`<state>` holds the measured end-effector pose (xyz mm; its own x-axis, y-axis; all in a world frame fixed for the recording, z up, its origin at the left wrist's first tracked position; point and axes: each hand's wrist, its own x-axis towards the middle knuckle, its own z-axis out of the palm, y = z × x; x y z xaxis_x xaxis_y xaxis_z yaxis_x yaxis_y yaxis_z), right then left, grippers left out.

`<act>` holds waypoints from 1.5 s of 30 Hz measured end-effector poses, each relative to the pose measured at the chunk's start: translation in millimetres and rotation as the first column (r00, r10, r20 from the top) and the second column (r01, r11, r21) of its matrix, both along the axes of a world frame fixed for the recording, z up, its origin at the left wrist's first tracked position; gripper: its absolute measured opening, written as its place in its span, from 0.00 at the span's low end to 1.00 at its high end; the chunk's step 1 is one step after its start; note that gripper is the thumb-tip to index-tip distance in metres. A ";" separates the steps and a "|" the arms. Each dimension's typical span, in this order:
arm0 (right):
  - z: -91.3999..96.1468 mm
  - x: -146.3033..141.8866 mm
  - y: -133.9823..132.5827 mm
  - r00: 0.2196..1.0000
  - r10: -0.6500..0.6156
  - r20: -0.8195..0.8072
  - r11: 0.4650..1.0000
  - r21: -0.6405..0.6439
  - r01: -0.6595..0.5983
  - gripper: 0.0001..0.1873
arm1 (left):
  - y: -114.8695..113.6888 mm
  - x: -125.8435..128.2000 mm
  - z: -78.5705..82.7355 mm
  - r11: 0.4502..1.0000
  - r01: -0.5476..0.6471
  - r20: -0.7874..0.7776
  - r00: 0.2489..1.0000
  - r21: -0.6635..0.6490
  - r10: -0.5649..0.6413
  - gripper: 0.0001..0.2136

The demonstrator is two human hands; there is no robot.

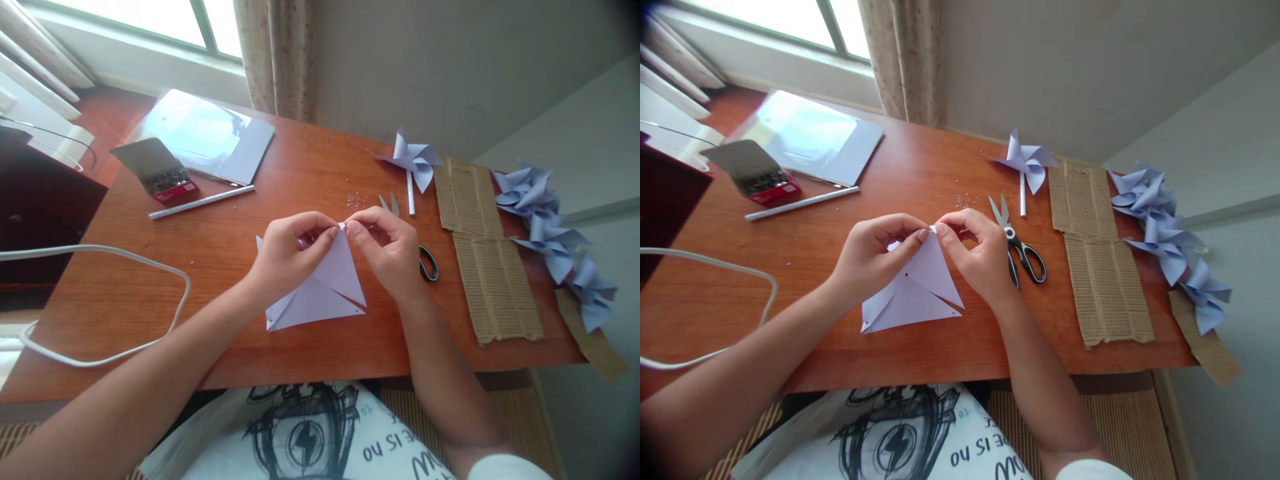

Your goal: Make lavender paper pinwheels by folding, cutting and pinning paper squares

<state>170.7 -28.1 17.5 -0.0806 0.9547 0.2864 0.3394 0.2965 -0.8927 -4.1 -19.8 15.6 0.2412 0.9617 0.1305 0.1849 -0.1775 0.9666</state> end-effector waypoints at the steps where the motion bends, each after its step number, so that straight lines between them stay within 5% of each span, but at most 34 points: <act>1: 0.0 0.0 0.0 1.000 0.001 0.010 1.000 -0.003 -0.001 0.05 | -0.6 0.3 0.9 1.000 -0.006 -0.018 1.000 0.016 0.007 0.08; 10: 2.7 -2.2 -2.2 0.993 0.021 0.114 1.000 0.008 -0.022 0.03 | -3.4 1.4 -0.9 0.984 -0.025 -0.102 0.994 0.178 0.044 0.06; 19: 1.4 -1.7 -1.9 1.000 0.000 0.015 1.000 -0.021 0.000 0.05 | -2.3 0.7 1.0 0.987 -0.053 -0.086 0.994 0.151 0.066 0.06; 45: 2.3 -2.8 -3.0 0.996 0.038 0.086 0.999 0.005 -0.039 0.05 | -1.2 1.0 -2.0 0.979 -0.056 -0.078 0.994 0.194 0.073 0.03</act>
<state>167.9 -31.1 19.8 -0.1420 0.9485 0.2833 0.4032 0.3168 -0.8585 -3.1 -20.9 13.6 0.1975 0.9349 0.2950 0.2815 -0.3423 0.8964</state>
